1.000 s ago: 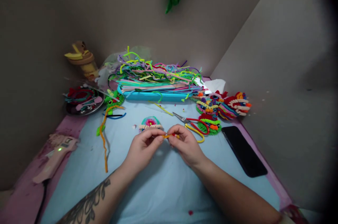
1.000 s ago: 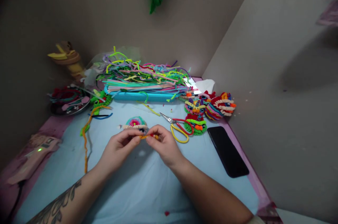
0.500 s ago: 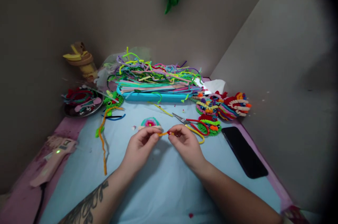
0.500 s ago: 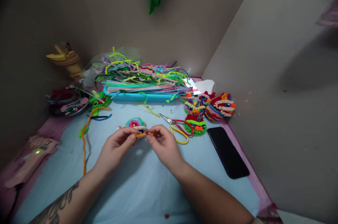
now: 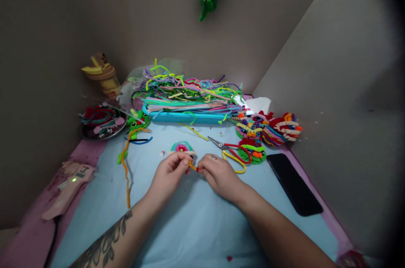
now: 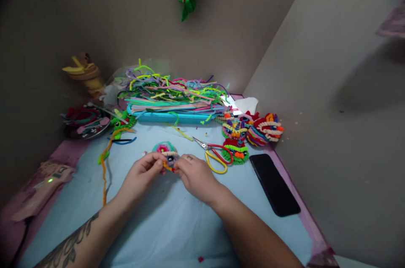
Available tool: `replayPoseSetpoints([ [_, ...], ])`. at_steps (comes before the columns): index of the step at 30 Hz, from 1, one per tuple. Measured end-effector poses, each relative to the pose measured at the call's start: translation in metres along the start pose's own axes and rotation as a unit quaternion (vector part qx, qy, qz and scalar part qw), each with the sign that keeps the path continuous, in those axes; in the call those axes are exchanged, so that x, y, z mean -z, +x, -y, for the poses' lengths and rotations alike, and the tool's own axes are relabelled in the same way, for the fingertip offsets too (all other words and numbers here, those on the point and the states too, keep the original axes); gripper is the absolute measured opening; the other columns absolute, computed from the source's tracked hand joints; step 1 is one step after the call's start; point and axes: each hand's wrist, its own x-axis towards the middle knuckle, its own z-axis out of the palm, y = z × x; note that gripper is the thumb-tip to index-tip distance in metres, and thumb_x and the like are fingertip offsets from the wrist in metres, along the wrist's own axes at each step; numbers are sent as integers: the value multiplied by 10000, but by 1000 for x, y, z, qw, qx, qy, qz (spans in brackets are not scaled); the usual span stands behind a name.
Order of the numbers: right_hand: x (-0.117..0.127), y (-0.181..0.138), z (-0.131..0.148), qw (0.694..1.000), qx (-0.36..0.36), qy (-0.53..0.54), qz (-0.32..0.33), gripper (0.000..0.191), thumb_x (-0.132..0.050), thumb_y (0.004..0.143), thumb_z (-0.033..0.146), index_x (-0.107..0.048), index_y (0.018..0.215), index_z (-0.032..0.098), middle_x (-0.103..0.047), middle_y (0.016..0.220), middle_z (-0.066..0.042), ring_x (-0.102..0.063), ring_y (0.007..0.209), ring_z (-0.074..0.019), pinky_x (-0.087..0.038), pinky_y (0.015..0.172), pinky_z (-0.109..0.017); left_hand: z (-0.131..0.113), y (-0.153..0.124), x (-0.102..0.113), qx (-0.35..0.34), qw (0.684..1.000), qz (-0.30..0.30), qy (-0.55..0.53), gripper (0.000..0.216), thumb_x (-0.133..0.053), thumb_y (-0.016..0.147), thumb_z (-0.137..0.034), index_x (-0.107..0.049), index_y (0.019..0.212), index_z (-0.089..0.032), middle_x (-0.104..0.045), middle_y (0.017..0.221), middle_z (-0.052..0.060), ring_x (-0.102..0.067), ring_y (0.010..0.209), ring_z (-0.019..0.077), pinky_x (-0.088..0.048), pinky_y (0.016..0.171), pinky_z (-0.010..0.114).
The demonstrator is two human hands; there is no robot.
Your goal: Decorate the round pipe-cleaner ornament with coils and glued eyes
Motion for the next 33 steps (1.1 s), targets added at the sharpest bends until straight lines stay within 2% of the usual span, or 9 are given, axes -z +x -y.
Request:
replayPoseSetpoints([
  [3,2,1,-2,1000,-7,3,15,148,-464,862,99,-556,801,198,-585,758,-29,-535,739,-168,-408,668,-276,0,1,1,7,1000,3,-12,303,-696,742,-468,-662,747,-167,-603,701,12,-528,605,120,-424,625,253],
  [6,1,1,-2,994,-60,85,-23,129,-489,866,135,-573,795,202,-581,756,-16,-545,734,-152,-418,676,-265,0,2,5,-8,999,2,-36,264,-706,747,-443,-683,795,-184,-609,704,7,-545,632,120,-433,642,243],
  [10,-4,1,0,961,-162,208,-83,41,-556,819,190,-594,819,204,-581,780,-9,-543,711,-141,-419,622,-249,1,4,9,-12,997,-5,-71,204,-714,759,-393,-694,845,-209,-639,736,4,-565,662,114,-442,664,230],
  [12,-5,1,1,940,-186,268,-94,41,-579,805,243,-586,817,205,-572,770,-4,-535,688,-137,-419,595,-245,1,5,9,-6,997,-8,-76,196,-724,750,-384,-696,841,-211,-660,767,7,-566,658,109,-446,664,226],
  [16,-5,3,2,908,-200,348,-122,155,-618,791,354,-567,802,208,-555,731,5,-515,666,-136,-424,590,-249,-1,3,6,-10,998,-11,-64,194,-725,746,-383,-700,826,-208,-672,762,10,-558,642,104,-451,659,225],
  [20,-1,5,5,895,-219,365,-133,241,-653,762,421,-555,759,201,-532,681,16,-483,621,-125,-408,574,-247,-4,1,3,-11,999,-9,-49,177,-705,762,-364,-702,837,-203,-691,821,27,-562,657,109,-455,670,235],
  [26,-5,3,3,863,-242,427,-122,252,-676,755,416,-552,768,197,-494,607,43,-403,509,-85,-323,468,-213,-8,1,2,-10,1000,-3,-5,168,-688,759,-344,-704,838,-196,-687,816,38,-569,655,129,-461,676,269],
  [30,-7,2,2,810,-271,506,-121,266,-703,719,419,-575,775,193,-502,580,42,-370,445,-71,-248,400,-199,-9,-1,2,-4,1000,8,18,138,-696,742,-323,-711,801,-199,-694,850,58,-619,783,181,-467,774,321],
  [33,-6,2,3,792,-278,530,-122,251,-722,692,391,-610,780,185,-505,542,42,-371,432,-70,-239,395,-197,-10,-3,2,-10,1000,16,23,118,-696,737,-303,-717,798,-204,-697,883,65,-625,903,215,-447,862,352],
])
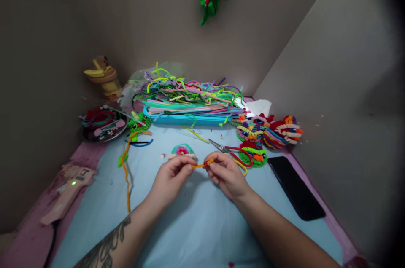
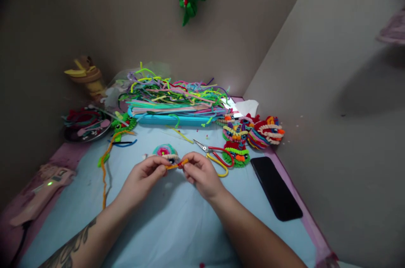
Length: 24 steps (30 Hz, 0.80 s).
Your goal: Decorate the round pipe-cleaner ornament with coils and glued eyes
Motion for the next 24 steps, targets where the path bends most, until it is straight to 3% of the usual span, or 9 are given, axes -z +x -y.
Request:
replayPoseSetpoints([
  [5,4,-1,-4,999,32,-29,-8,185,-691,728,352,-638,800,190,-565,604,22,-393,436,-70,-257,395,-199,-2,-1,0,-4,1000,-2,21,100,-670,751,-276,-716,803,-204,-696,880,64,-624,910,221,-451,860,360],
  [13,-3,-4,-1,967,105,-225,-57,85,-606,745,268,-599,701,194,-568,609,14,-509,584,-130,-394,518,-233,-2,-4,-5,-22,998,-36,45,124,-628,776,-286,-698,789,-185,-670,800,49,-602,722,167,-479,684,289],
  [19,-4,-1,-3,969,91,-229,-31,105,-566,773,264,-563,695,194,-547,603,24,-492,563,-117,-400,523,-229,-2,-6,-6,-18,998,-40,41,128,-634,775,-292,-689,782,-178,-683,795,49,-614,717,170,-483,675,288],
  [24,0,-1,-2,963,116,-242,21,81,-571,808,271,-595,819,194,-606,764,-18,-569,701,-142,-469,611,-251,-4,-4,-4,-34,998,-49,29,147,-662,765,-322,-704,786,-182,-705,881,77,-633,799,198,-493,729,314],
])
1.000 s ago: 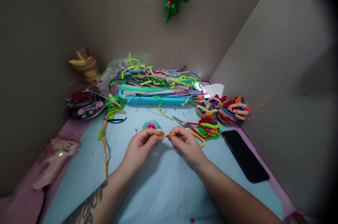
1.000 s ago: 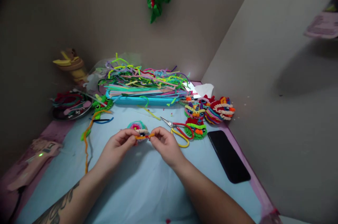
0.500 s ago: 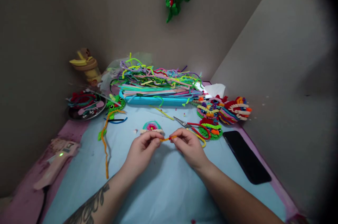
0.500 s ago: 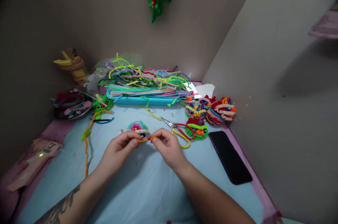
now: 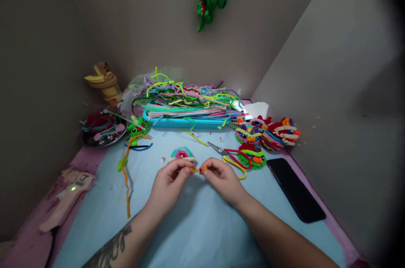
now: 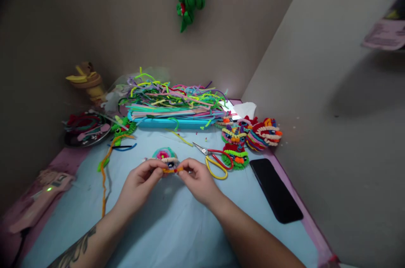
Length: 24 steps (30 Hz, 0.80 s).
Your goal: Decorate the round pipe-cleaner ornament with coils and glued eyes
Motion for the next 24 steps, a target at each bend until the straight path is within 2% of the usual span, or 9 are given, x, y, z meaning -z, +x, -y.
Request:
replayPoseSetpoints([
  [3,0,-4,3,997,70,-36,0,242,-590,795,227,-581,1037,214,-587,1030,-65,-582,903,-172,-490,701,-271,0,2,1,-36,999,-8,26,128,-643,785,-298,-716,808,-196,-701,860,71,-628,813,200,-487,758,323],
  [5,-2,-6,4,994,101,-34,7,332,-602,789,210,-546,1115,226,-557,1114,-78,-568,993,-187,-490,766,-293,1,2,2,-70,995,-12,64,108,-630,795,-256,-725,805,-206,-698,866,69,-618,846,205,-472,793,330],
  [7,-4,-7,3,996,92,-10,5,272,-603,804,226,-560,1073,222,-584,1045,-68,-583,953,-182,-490,767,-297,3,1,1,-96,991,-3,97,112,-619,802,-224,-730,805,-211,-697,879,72,-610,873,211,-458,815,337],
  [10,-7,-6,0,999,36,33,-13,119,-623,812,295,-601,889,206,-621,839,-29,-598,793,-160,-487,709,-282,4,0,-1,-106,987,28,118,133,-599,818,-212,-732,830,-209,-694,889,76,-606,891,218,-449,816,344],
  [14,-9,-4,-4,998,-6,65,-6,156,-662,780,342,-608,807,199,-630,759,-7,-592,721,-149,-479,684,-275,4,-2,-3,-107,985,41,127,141,-583,828,-210,-724,839,-201,-691,885,75,-604,906,220,-444,828,346],
  [20,-11,-5,1,1000,-11,10,-25,92,-618,777,261,-575,729,195,-587,686,18,-547,653,-128,-446,627,-247,5,-2,-3,-107,982,41,147,137,-581,836,-217,-715,861,-200,-698,926,75,-614,941,218,-453,852,342],
  [24,-11,-7,6,998,4,-48,-49,92,-582,779,222,-562,695,191,-567,667,16,-537,646,-128,-440,614,-242,7,-3,-4,-107,979,22,171,143,-605,824,-238,-694,926,-194,-678,999,87,-609,928,211,-477,759,302],
])
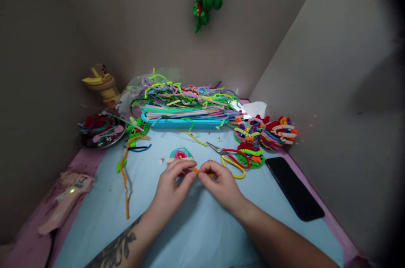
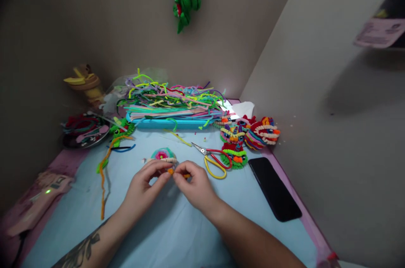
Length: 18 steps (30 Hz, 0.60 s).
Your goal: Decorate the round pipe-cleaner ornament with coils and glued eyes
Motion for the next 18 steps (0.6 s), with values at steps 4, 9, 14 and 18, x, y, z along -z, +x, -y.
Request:
replayPoseSetpoints([
  [4,1,-2,3,999,33,-41,4,100,-565,780,185,-556,681,193,-570,669,11,-538,648,-131,-438,612,-241,-1,1,0,3,1000,11,25,99,-593,828,-252,-665,814,-185,-653,860,57,-585,786,177,-449,677,269],
  [9,2,-2,1,996,62,-61,14,101,-572,782,154,-567,690,195,-579,678,12,-545,657,-130,-436,619,-239,-2,4,3,72,995,60,-38,169,-588,819,-315,-637,761,-164,-606,751,35,-536,705,163,-407,636,259],
  [14,4,0,-2,997,73,-20,17,70,-624,792,181,-626,859,201,-632,771,-6,-585,693,-134,-470,627,-240,-1,8,7,142,972,125,-137,324,-645,750,-456,-598,695,-140,-527,653,6,-455,623,133,-344,583,244],
  [18,7,1,-3,989,140,-18,47,96,-651,806,176,-669,889,221,-652,808,-19,-601,751,-145,-485,681,-261,0,9,10,179,946,187,-194,430,-683,686,-552,-559,653,-141,-469,586,-29,-395,553,96,-301,533,221],
])
